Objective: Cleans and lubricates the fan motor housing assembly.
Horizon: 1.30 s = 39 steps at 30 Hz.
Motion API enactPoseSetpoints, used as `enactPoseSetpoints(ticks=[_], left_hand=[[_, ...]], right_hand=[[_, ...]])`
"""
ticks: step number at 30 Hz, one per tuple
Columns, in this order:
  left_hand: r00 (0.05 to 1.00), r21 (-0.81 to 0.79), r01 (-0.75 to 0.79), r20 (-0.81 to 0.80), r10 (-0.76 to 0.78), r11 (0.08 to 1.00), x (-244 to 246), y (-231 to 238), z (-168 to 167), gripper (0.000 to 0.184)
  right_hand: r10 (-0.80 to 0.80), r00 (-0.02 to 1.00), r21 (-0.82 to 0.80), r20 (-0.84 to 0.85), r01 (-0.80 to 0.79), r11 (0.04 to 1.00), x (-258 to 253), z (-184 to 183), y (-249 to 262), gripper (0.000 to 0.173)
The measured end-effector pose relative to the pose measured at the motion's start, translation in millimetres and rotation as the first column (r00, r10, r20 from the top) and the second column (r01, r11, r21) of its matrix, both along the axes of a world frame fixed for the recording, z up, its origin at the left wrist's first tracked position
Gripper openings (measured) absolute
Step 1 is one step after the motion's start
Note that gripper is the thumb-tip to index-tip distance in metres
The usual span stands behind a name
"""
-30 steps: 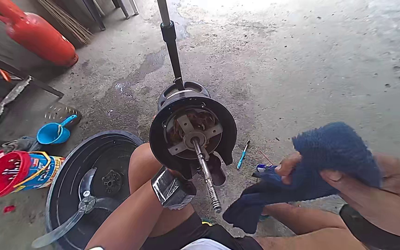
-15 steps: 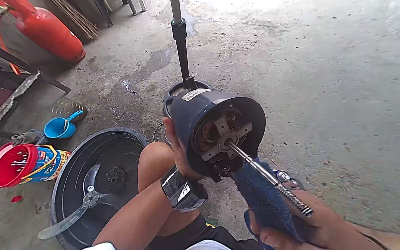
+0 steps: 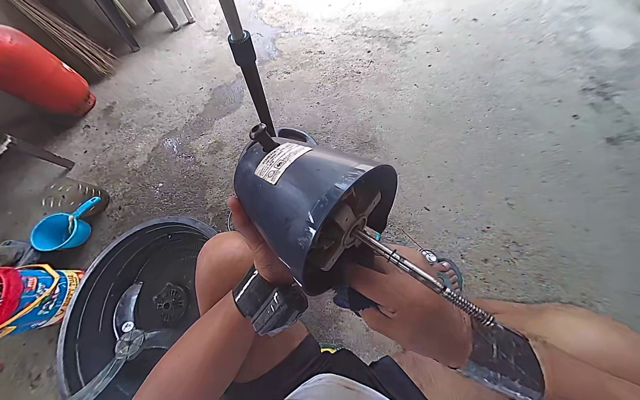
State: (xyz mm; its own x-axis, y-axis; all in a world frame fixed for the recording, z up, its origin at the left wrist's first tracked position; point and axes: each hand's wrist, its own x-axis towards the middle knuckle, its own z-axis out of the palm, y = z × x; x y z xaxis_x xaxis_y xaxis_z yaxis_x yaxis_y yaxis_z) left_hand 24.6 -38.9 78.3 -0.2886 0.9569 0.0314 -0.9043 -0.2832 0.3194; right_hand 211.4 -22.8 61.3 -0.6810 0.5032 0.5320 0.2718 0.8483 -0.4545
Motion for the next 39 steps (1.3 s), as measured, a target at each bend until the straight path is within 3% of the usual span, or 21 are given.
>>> enactPoseSetpoints(ticks=[2, 4, 5, 9, 15, 21, 27, 30, 35, 39], left_hand=[[0.998, -0.089, -0.046, -0.052, 0.042, 0.995, 3, 0, 20, 0.040], [0.981, 0.175, 0.173, -0.116, -0.154, 0.969, -16, 2, -16, 0.039], [0.961, 0.231, 0.258, -0.159, -0.225, 0.938, -24, 4, -29, 0.042], [0.910, 0.143, 0.350, -0.289, -0.299, 0.926, -34, 1, -33, 0.062], [0.900, 0.092, 0.324, -0.338, -0.276, 0.942, -39, -3, -23, 0.062], [0.955, 0.045, 0.289, -0.086, -0.285, 0.956, -29, 8, -29, 0.046], [0.963, 0.104, 0.266, 0.013, -0.269, 0.958, -22, 11, -36, 0.073], [0.976, 0.129, 0.185, 0.094, -0.198, 0.974, -19, 12, -52, 0.070], [1.000, 0.101, -0.010, -0.022, 0.012, 0.995, -10, 15, -53, 0.043], [0.994, 0.027, -0.102, -0.042, 0.103, 0.994, 1, 25, -49, 0.047]], right_hand=[[0.002, 1.000, 0.092, -0.013, -0.001, 0.996, 7, 3, 10, 0.013], [-0.004, 1.000, 0.131, -0.011, 0.005, 0.991, 13, 8, 19, 0.015], [-0.005, 1.000, 0.138, -0.009, 0.006, 0.990, 16, 10, 22, 0.016], [0.006, 1.000, 0.129, 0.023, -0.009, 0.992, 21, 8, 20, 0.017], [0.022, 0.999, 0.055, 0.024, -0.023, 0.998, 21, 0, 13, 0.017], [-0.092, 0.982, 0.095, 0.168, 0.077, 0.993, 12, -6, 12, 0.018], [-0.226, 0.939, 0.271, 0.257, 0.154, 0.950, 6, 7, 19, 0.026], [-0.229, 0.929, 0.266, 0.292, 0.151, 0.952, -1, 17, 18, 0.029], [-0.195, 0.905, 0.220, 0.377, 0.117, 0.968, -10, 8, 7, 0.017], [-0.170, 0.944, 0.203, 0.281, 0.114, 0.973, -13, -4, 11, 0.015]])
